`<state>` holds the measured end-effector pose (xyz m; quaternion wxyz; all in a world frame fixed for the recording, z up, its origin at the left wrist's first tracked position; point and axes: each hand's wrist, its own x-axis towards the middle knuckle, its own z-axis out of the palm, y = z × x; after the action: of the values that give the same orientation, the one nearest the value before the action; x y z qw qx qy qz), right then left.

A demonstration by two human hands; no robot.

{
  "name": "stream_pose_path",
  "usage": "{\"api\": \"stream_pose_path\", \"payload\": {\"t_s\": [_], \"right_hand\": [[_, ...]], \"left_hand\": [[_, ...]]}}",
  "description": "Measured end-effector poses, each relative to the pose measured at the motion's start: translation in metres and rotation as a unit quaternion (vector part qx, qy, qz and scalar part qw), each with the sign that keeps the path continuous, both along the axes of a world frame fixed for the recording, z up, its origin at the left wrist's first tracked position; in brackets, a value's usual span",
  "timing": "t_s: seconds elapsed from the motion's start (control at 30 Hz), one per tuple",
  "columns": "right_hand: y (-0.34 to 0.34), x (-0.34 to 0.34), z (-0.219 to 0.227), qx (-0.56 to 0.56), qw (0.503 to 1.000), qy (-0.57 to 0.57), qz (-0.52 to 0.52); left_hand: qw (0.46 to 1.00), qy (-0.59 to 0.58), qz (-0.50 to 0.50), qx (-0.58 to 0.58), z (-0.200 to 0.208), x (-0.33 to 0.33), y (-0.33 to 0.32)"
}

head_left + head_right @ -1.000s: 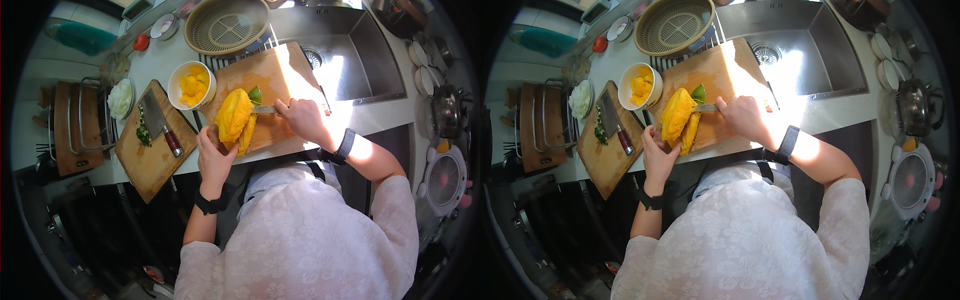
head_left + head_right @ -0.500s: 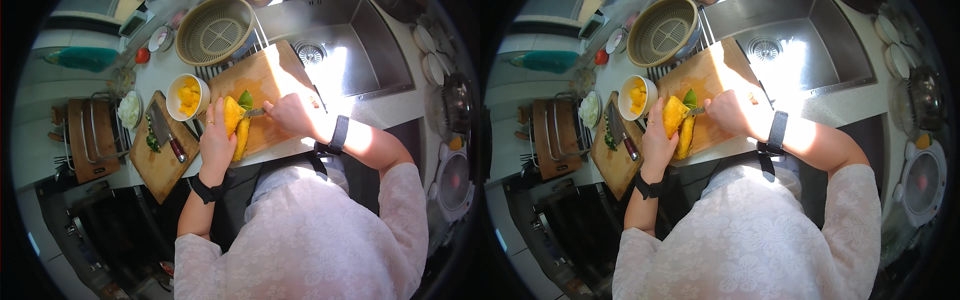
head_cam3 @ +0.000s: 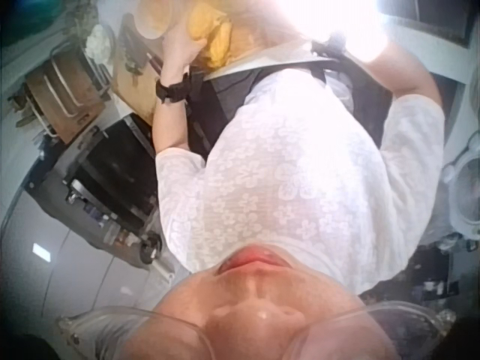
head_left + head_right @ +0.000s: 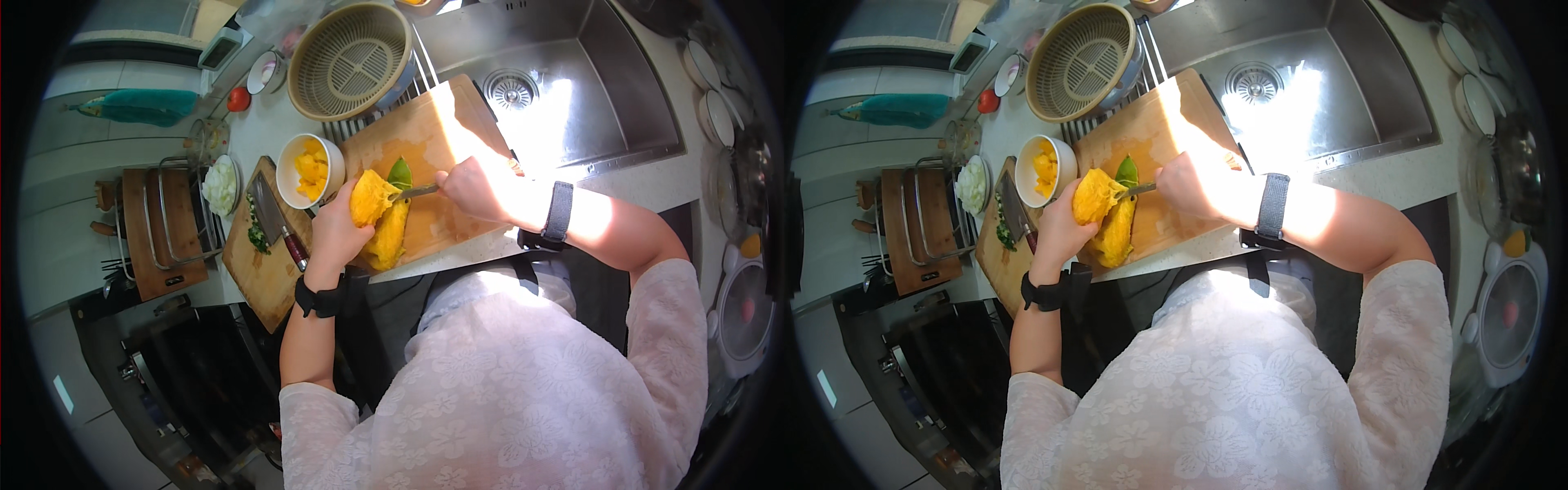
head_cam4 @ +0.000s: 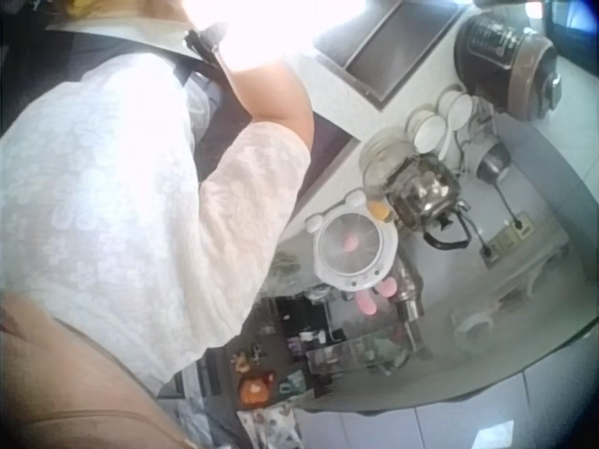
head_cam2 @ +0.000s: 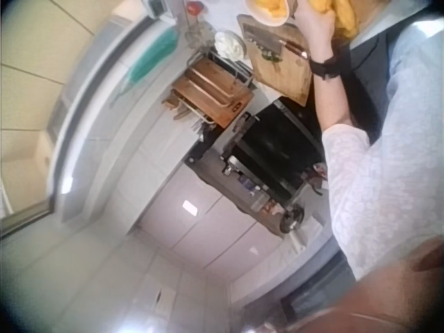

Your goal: Preparing and peeling a mango on a cutting board using a knife.

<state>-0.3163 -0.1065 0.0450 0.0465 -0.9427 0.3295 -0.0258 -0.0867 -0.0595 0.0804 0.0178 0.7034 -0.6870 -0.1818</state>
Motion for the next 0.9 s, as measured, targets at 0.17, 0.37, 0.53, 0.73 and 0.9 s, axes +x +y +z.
{"api": "stream_pose_path", "payload": {"t_s": [0.17,0.37,0.53,0.73,0.9], "right_hand": [[-0.011,-0.027,-0.006,0.098,0.990,-0.078,-0.059],[-0.020,-0.052,-0.031,0.232,0.929,-0.279,-0.064],[-0.024,-0.047,-0.023,0.098,0.982,-0.147,-0.062],[-0.032,-0.047,-0.020,0.347,0.887,-0.282,-0.114],[-0.037,-0.053,-0.022,0.314,0.907,-0.260,-0.109]], "left_hand": [[0.990,0.134,0.015,0.043,0.005,-0.008,-0.007],[0.969,0.233,0.015,0.076,-0.005,-0.028,-0.017],[0.955,0.276,0.031,0.103,-0.012,-0.022,-0.023],[0.899,0.392,0.082,0.178,0.000,-0.015,-0.030],[0.844,0.459,0.158,0.229,0.003,-0.005,-0.034]]}}
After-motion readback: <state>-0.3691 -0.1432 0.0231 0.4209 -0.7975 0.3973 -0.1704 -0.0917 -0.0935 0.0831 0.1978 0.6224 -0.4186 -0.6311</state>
